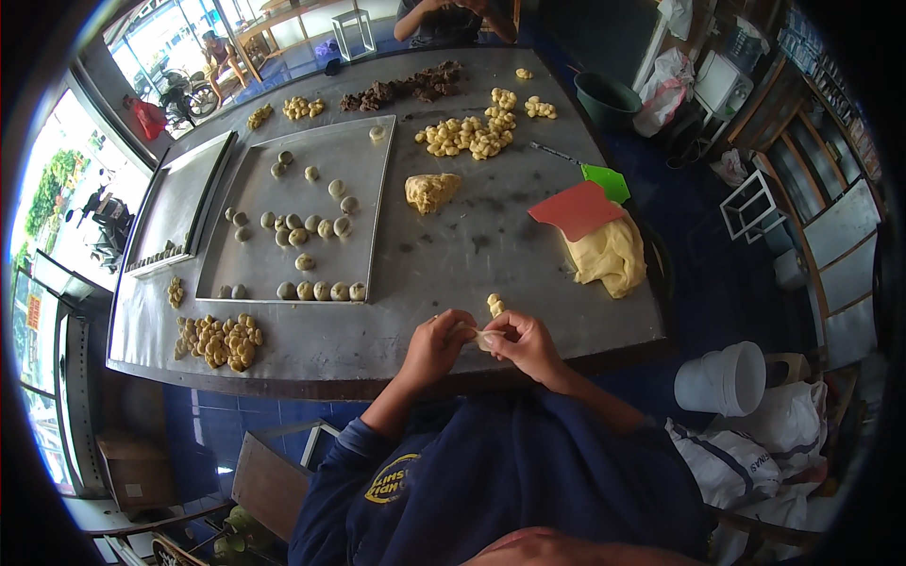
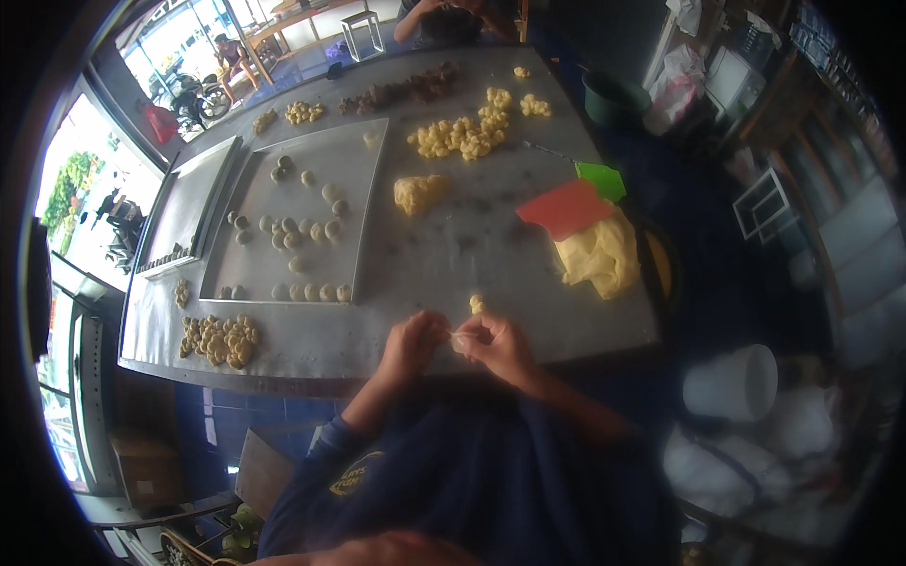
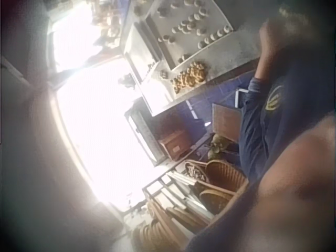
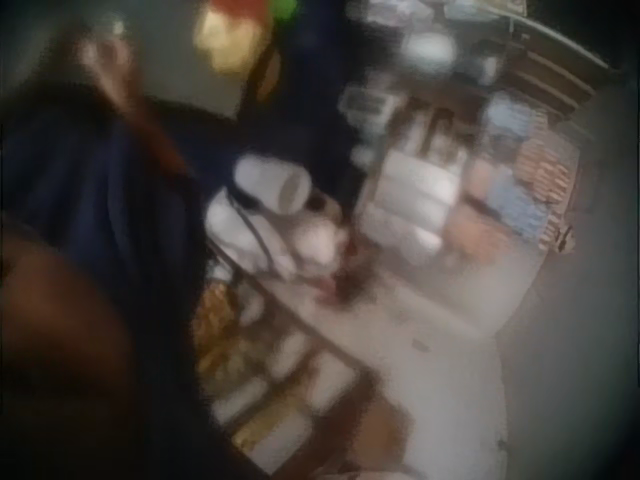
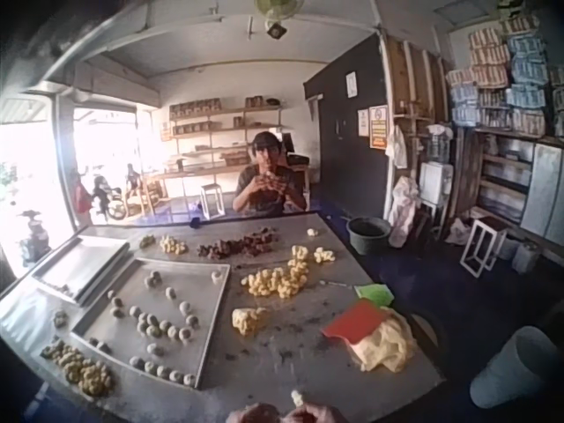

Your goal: The person rolls a piece of dough into a long strand and then pinches off small pieces to assemble a shaped pastry on the table.

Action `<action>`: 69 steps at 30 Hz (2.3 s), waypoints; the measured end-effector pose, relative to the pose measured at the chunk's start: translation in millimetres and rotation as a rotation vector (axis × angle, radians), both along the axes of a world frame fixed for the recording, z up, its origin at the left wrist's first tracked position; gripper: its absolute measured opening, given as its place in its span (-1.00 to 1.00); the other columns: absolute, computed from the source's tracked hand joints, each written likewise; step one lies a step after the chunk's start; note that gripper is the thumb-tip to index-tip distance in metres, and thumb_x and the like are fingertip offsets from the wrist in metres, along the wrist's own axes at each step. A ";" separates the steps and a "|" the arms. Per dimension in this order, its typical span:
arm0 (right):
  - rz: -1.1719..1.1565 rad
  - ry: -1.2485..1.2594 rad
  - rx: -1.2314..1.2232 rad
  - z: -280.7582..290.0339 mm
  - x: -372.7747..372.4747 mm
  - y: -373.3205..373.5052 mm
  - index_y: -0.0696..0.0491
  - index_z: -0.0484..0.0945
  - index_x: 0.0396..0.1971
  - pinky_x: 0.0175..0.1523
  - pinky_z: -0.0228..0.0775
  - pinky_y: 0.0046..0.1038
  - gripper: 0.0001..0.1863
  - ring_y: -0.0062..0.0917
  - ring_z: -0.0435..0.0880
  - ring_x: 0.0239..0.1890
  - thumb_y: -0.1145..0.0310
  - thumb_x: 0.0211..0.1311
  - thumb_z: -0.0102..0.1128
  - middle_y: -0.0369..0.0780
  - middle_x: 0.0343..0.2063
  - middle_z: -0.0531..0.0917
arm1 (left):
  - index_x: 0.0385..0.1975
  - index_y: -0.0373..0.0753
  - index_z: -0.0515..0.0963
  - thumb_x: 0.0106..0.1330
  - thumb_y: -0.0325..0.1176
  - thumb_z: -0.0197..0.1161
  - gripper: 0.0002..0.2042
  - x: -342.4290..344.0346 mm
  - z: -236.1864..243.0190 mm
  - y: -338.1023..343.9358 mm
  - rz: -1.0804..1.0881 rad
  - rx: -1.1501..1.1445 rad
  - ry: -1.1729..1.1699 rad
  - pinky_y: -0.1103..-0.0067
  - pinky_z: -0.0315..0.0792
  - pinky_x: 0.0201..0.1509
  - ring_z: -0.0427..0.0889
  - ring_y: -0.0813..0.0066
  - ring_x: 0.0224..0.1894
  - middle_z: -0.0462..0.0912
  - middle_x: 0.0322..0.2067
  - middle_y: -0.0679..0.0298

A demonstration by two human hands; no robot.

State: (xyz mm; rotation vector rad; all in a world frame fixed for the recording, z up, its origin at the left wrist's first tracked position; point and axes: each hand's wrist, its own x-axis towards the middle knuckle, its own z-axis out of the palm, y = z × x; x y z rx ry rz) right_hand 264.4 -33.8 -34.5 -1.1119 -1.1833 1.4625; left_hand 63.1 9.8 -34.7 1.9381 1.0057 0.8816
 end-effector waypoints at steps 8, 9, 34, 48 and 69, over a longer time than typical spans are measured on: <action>-0.118 -0.369 0.424 -2.0 28.1 -2.9 0.12 0.63 -0.20 -0.20 0.51 -0.44 -0.86 -0.46 0.63 -0.33 0.45 0.26 0.31 -0.21 -0.29 0.65 | -0.14 -0.22 0.47 0.17 -0.47 0.37 -0.72 -17.2 -2.9 8.4 0.242 0.021 0.028 0.36 0.51 -0.11 0.66 0.05 -0.22 0.65 -0.32 0.08; -0.119 -0.505 0.445 -5.2 28.2 -3.4 0.12 0.63 -0.21 -0.18 0.50 -0.39 -0.85 -0.40 0.64 -0.29 0.46 0.24 0.32 -0.19 -0.28 0.64 | -0.13 -0.22 0.46 0.15 -0.49 0.38 -0.69 -16.0 -1.6 6.5 0.225 0.022 0.024 0.36 0.51 -0.11 0.65 0.06 -0.23 0.65 -0.32 0.09; -0.018 0.258 -0.128 5.2 9.2 -5.2 0.12 0.59 -0.26 -0.26 0.46 -0.54 -0.91 -0.67 0.57 -0.41 0.46 0.29 0.29 -0.26 -0.39 0.65 | -0.17 -0.25 0.54 0.29 -0.42 0.32 -0.83 8.4 11.4 -2.6 0.030 -0.112 -0.016 0.53 0.48 -0.21 0.63 0.45 -0.34 0.66 -0.40 0.21; -0.099 -0.915 0.408 -16.1 20.1 -24.7 0.02 0.65 -0.06 -0.10 0.50 -0.30 -0.66 -0.28 0.63 -0.23 0.48 0.11 0.39 -0.20 -0.24 0.61 | -0.05 -0.29 0.53 0.23 -0.48 0.34 -0.70 -11.9 2.0 -7.8 0.069 -0.145 0.081 0.48 0.51 -0.08 0.66 0.33 -0.19 0.67 -0.22 0.17; -0.060 0.319 -0.065 4.9 21.1 -19.4 0.14 0.57 -0.13 -0.20 0.50 -0.55 -0.84 -0.62 0.61 -0.35 0.45 0.34 0.26 -0.24 -0.32 0.65 | -0.13 -0.22 0.46 0.21 -0.48 0.36 -0.73 -4.4 -0.3 2.6 0.223 -0.116 0.084 0.49 0.48 -0.17 0.62 0.35 -0.30 0.62 -0.36 0.24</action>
